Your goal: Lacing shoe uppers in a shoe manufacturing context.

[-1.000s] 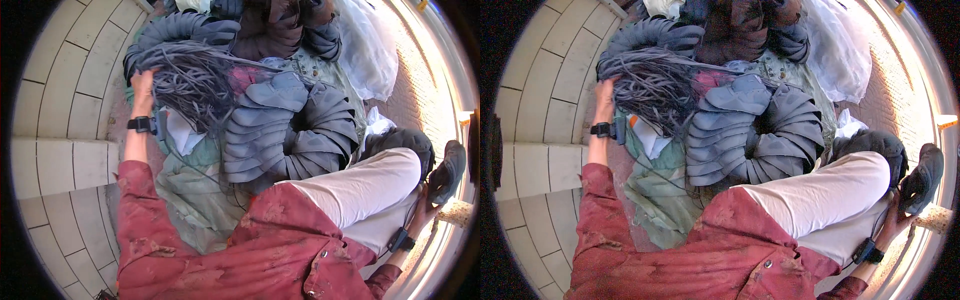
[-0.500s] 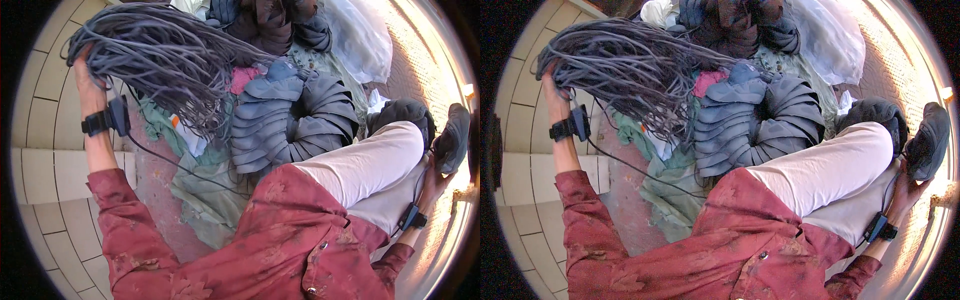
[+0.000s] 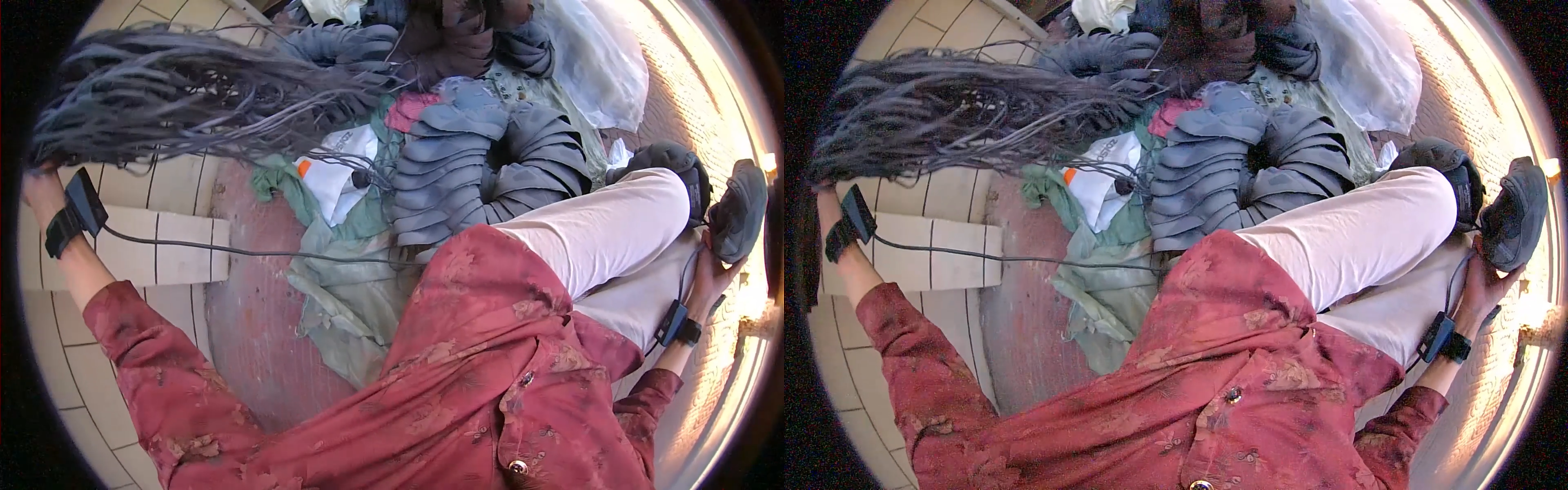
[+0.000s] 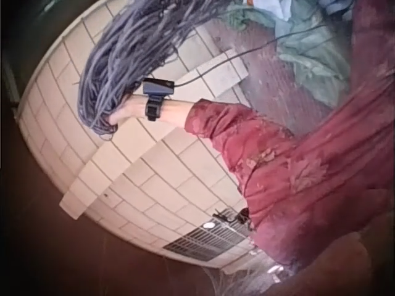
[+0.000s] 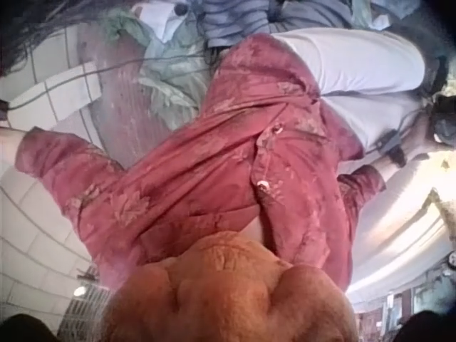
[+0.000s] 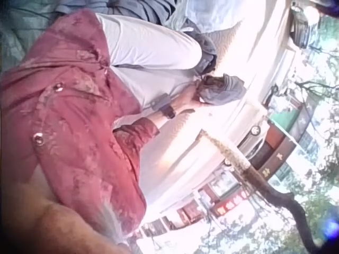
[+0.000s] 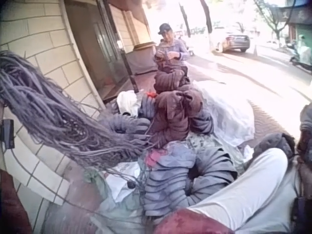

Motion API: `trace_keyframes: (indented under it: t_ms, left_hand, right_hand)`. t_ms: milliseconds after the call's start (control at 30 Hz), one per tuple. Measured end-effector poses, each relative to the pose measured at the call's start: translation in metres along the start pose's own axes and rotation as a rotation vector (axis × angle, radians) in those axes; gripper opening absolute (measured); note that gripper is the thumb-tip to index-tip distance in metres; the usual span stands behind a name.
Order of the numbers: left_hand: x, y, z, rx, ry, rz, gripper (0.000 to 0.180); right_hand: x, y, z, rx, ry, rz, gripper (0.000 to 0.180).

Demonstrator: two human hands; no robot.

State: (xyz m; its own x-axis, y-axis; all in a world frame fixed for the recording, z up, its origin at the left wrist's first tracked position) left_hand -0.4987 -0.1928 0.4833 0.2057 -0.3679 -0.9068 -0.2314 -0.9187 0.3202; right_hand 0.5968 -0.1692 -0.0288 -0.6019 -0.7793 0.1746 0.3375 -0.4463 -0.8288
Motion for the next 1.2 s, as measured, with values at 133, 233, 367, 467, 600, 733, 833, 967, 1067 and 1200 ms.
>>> trace_keyframes:
  t_ms: [133,233,367,467,600,733,833,967,1067,1200]
  left_hand:
    - [0.042,0.048,0.011,-0.124,0.120,-0.151,0.037]
    - [0.086,0.067,0.014,-0.192,0.189,-0.231,0.036]
    - [0.210,0.042,0.078,-0.007,0.502,-0.115,0.037]
    - [0.328,-0.013,0.128,-0.224,0.853,0.478,0.059]
    - [0.489,-0.103,0.114,-0.291,0.979,0.840,0.055]
    - [0.594,-0.194,0.015,0.175,0.994,0.963,0.046]
    - [0.635,-0.277,-0.079,0.357,0.970,1.192,0.059]
    - [0.680,-0.333,-0.132,0.291,0.731,1.179,0.089]
    - [0.702,-0.345,-0.133,0.223,0.700,1.222,0.087]
    - [0.703,-0.347,-0.136,0.233,0.635,1.293,0.080]
  right_hand:
    - [-0.023,0.010,0.003,-0.016,-0.068,0.132,0.085]
    - [-0.012,-0.005,-0.008,0.149,0.060,0.112,0.082]
    - [0.001,-0.019,-0.015,0.032,-0.046,0.125,0.078]
    - [0.010,-0.021,-0.008,0.066,0.046,0.059,0.075]
    - [-0.036,0.034,0.031,-0.001,-0.003,0.147,0.076]
    - [-0.032,0.031,0.017,-0.037,-0.067,0.145,0.076]
    - [-0.037,0.048,0.044,0.447,0.326,0.262,0.069]
    - [-0.034,0.060,0.061,0.253,0.233,0.347,0.055]
    - [-0.019,0.073,0.069,0.759,0.629,0.178,0.061]
    - [0.002,0.092,0.070,1.212,0.867,-0.011,0.071]
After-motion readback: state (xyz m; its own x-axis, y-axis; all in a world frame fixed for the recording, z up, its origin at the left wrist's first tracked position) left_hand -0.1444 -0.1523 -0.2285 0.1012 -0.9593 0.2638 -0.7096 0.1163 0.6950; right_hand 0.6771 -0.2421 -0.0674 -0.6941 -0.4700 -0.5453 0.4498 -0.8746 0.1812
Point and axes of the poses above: each hand's wrist, its own x-axis away from the middle knuckle, its own y-axis out of the back of the hand, z = x × y, the point moved 7 cm from there along -x, towards the middle knuckle
